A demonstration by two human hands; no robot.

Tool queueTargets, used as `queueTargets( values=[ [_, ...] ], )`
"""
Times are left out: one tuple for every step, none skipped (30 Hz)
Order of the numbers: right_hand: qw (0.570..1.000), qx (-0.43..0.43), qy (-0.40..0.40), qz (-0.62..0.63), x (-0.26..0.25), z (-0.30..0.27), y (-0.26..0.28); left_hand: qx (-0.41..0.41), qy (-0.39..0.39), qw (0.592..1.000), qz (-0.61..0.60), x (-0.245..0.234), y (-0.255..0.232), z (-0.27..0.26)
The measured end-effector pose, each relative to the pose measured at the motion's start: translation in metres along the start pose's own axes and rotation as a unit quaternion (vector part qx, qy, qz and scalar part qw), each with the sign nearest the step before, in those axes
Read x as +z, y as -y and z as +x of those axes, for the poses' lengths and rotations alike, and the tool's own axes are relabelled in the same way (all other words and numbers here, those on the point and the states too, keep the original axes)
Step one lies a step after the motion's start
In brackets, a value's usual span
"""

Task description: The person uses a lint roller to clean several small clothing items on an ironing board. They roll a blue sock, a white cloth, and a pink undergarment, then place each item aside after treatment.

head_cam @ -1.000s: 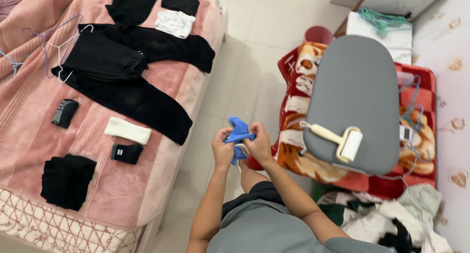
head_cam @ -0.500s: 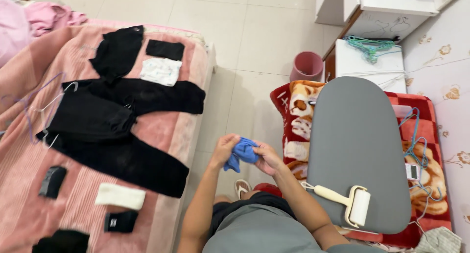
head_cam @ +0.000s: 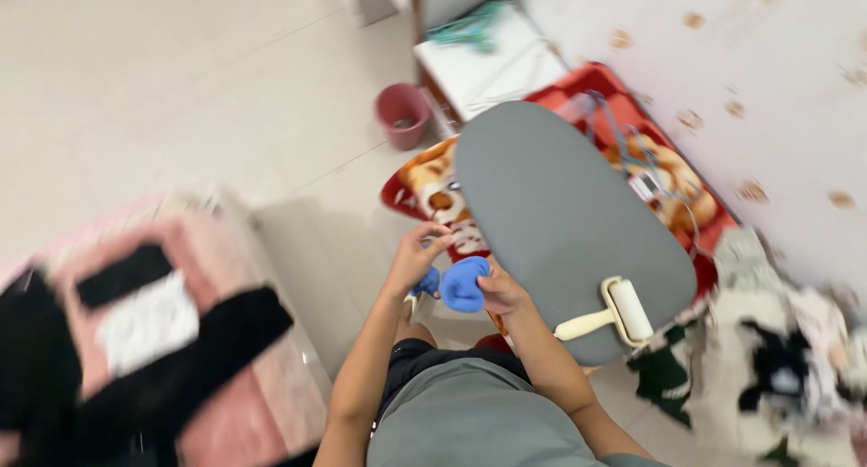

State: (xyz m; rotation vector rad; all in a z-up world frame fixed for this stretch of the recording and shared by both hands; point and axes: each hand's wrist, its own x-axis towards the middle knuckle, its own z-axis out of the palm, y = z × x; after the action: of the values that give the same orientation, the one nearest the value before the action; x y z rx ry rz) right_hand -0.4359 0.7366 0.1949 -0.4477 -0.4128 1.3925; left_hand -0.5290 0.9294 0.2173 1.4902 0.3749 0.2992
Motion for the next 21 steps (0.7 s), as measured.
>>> queueTargets(
  values=[
    [0.998,-0.034,-0.044,0.01,-0.003,0.0,0.007,0.004,-0.016,0.999,0.039,-0.003,-0.01,0.018],
    [0.994,-0.068,-0.088,0.021,-0.008,0.001,0.013,0.023,0.004,0.999,0.037,-0.004,-0.02,0.033],
    [0.989,-0.101,-0.106,-0.015,-0.012,0.004,0.02,0.041,0.02,0.998,0.035,-0.006,-0.031,0.04],
    [0.982,-0.132,-0.125,-0.05,-0.017,0.008,0.027,0.058,0.037,0.997,0.031,-0.008,-0.042,0.049],
    [0.974,-0.156,-0.143,-0.086,-0.021,0.011,0.033,0.078,0.076,0.993,0.038,-0.007,-0.051,0.057],
    [0.964,-0.173,-0.168,-0.109,-0.024,0.013,0.038,0.098,0.115,0.988,0.043,-0.005,-0.059,0.062],
    [0.955,-0.187,-0.192,-0.13,-0.025,0.014,0.042,0.116,0.151,0.98,0.049,-0.004,-0.066,0.069],
    [0.944,-0.199,-0.217,-0.151,-0.025,0.018,0.045,0.095,0.172,0.978,0.069,-0.003,-0.071,0.082],
    [0.929,-0.193,-0.256,-0.185,-0.025,0.021,0.045,0.072,0.193,0.975,0.088,0.001,-0.073,0.096],
    [0.912,-0.184,-0.294,-0.217,-0.025,0.026,0.045,0.051,0.214,0.97,0.108,0.004,-0.071,0.109],
    [0.893,-0.171,-0.334,-0.248,-0.024,0.026,0.043,0.011,0.252,0.964,0.084,0.008,-0.064,0.123],
    [0.871,-0.188,-0.368,-0.267,-0.024,0.024,0.041,-0.029,0.289,0.955,0.06,0.011,-0.056,0.141],
    [0.847,-0.202,-0.401,-0.285,-0.025,0.022,0.042,-0.07,0.324,0.943,0.038,0.014,-0.048,0.157],
    [0.821,-0.215,-0.434,-0.303,-0.027,0.019,0.043,-0.128,0.318,0.939,-0.024,0.014,-0.039,0.172],
    [0.797,-0.276,-0.47,-0.261,-0.032,0.014,0.047,-0.183,0.305,0.931,-0.084,0.012,-0.03,0.187],
    [0.767,-0.336,-0.501,-0.217,-0.036,0.005,0.052,-0.24,0.289,0.916,-0.141,0.013,-0.021,0.201],
    [0.733,-0.393,-0.526,-0.174,-0.039,-0.005,0.056,-0.238,0.288,0.917,-0.141,0.014,-0.013,0.212],
    [0.721,-0.412,-0.538,-0.144,-0.041,-0.016,0.057,-0.236,0.286,0.918,-0.14,0.017,-0.006,0.219],
    [0.71,-0.428,-0.547,-0.115,-0.044,-0.026,0.059,-0.233,0.281,0.92,-0.14,0.022,0.001,0.225],
    [0.699,-0.445,-0.554,-0.085,-0.046,-0.034,0.059,-0.208,0.288,0.929,-0.106,0.031,0.007,0.23],
    [0.695,-0.447,-0.558,-0.082,-0.05,-0.041,0.06,-0.181,0.291,0.937,-0.074,0.04,0.011,0.231]
  ],
)
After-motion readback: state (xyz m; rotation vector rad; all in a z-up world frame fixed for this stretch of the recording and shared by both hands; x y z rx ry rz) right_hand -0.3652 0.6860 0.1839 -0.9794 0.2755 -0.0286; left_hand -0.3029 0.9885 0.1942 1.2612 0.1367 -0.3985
